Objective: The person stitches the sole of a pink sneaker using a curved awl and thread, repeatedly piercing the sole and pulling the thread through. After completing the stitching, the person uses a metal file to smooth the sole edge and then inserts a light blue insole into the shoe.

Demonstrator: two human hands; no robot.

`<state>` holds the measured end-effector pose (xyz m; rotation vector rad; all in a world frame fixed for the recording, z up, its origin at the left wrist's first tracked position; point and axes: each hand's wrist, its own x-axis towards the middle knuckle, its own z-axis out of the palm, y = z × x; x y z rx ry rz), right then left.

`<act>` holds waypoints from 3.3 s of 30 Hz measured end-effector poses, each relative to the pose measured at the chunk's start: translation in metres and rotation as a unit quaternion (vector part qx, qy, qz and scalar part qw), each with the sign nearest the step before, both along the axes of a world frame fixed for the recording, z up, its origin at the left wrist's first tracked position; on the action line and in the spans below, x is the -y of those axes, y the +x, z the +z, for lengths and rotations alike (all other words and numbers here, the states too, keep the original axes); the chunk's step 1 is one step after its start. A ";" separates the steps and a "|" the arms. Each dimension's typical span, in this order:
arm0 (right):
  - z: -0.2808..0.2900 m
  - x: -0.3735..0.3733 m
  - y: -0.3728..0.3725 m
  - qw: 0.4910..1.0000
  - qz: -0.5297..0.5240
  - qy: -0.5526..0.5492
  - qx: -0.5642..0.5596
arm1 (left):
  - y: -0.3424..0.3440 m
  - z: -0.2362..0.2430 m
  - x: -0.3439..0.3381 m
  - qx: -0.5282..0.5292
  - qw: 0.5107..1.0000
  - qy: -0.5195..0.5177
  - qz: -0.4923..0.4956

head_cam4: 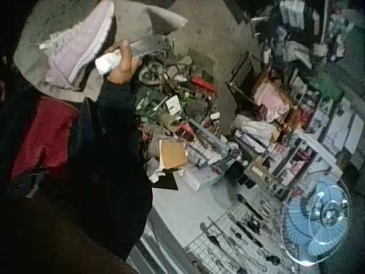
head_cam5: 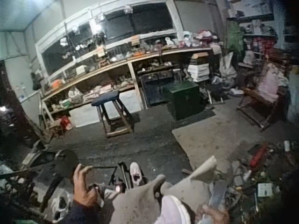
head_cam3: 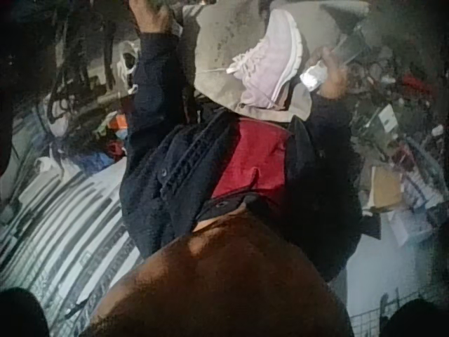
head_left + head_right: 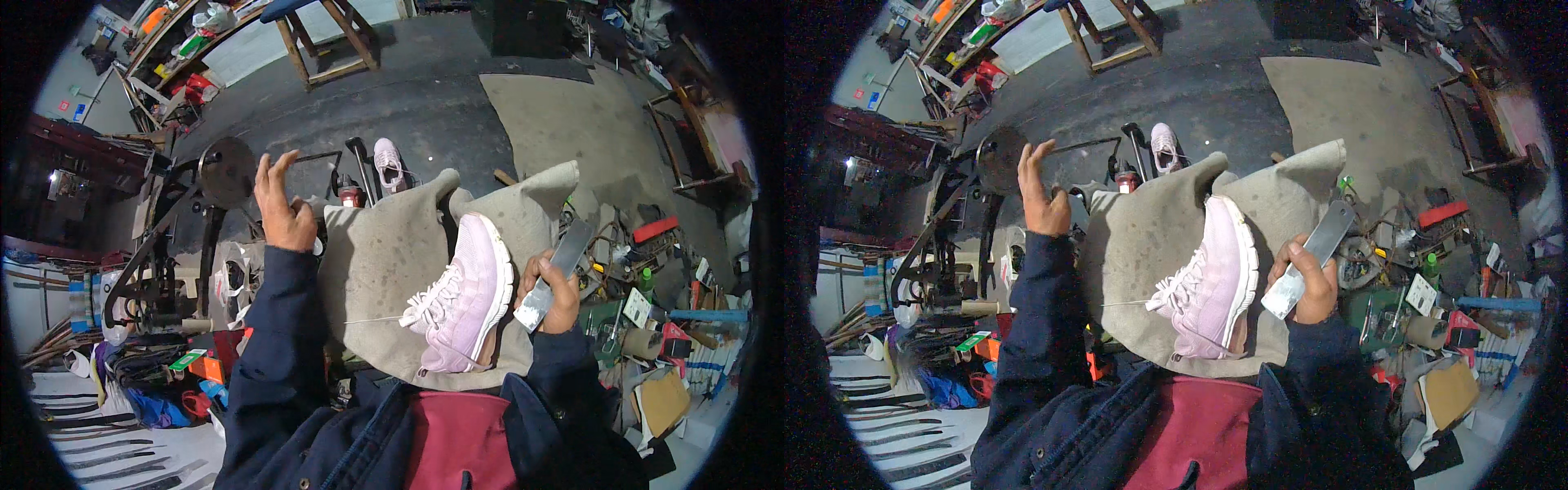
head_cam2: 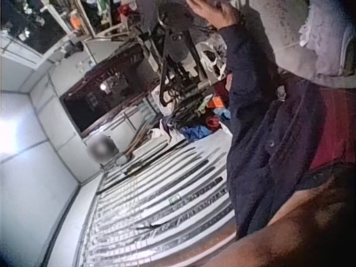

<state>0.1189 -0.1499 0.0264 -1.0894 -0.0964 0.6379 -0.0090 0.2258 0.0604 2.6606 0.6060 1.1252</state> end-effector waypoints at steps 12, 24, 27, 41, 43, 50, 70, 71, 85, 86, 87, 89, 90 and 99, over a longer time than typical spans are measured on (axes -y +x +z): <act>0.001 0.003 0.006 0.998 0.016 0.028 -0.049 | -0.088 0.003 0.125 -0.200 0.930 -0.162 -0.261; 0.049 0.013 -0.011 0.985 0.140 -0.081 0.055 | -0.033 0.010 0.135 -0.082 0.957 -0.060 -0.272; 0.064 0.004 -0.014 0.977 0.161 -0.108 0.089 | -0.012 0.028 0.126 -0.040 0.973 -0.018 -0.227; 0.044 -0.072 0.033 0.782 0.160 -0.338 0.498 | -0.014 0.005 0.146 0.023 0.943 -0.290 -0.160; 0.041 -0.073 0.041 0.755 0.170 -0.375 0.510 | -0.036 0.002 0.152 -0.105 0.940 -0.295 -0.134; 0.037 -0.080 0.043 0.832 0.158 -0.307 0.434 | -0.054 -0.002 0.154 -0.048 0.917 -0.283 -0.276; 0.060 -0.028 -0.001 0.963 0.089 -0.054 0.247 | -0.038 -0.031 0.164 0.121 0.741 -0.553 -0.360; 0.061 -0.024 -0.001 0.972 0.108 -0.020 0.207 | -0.037 -0.028 0.164 0.105 0.775 -0.501 -0.370; 0.067 -0.029 -0.007 0.892 0.192 -0.146 0.383 | -0.030 -0.011 0.177 0.011 0.908 -0.218 -0.358; 0.067 -0.034 -0.006 0.852 0.181 -0.159 0.465 | -0.030 -0.011 0.178 0.011 0.909 -0.215 -0.356; 0.066 -0.037 -0.004 0.801 0.173 -0.180 0.544 | -0.031 -0.011 0.178 0.009 0.912 -0.209 -0.353; 0.062 -0.042 -0.001 0.777 0.155 -0.196 0.578 | -0.030 -0.012 0.178 0.009 0.915 -0.201 -0.349; 0.059 -0.045 0.000 0.764 0.144 -0.208 0.593 | -0.030 -0.012 0.177 0.017 0.911 -0.213 -0.353; 0.034 -0.059 0.011 0.754 0.124 -0.259 0.591 | -0.030 -0.015 0.173 0.056 0.880 -0.309 -0.357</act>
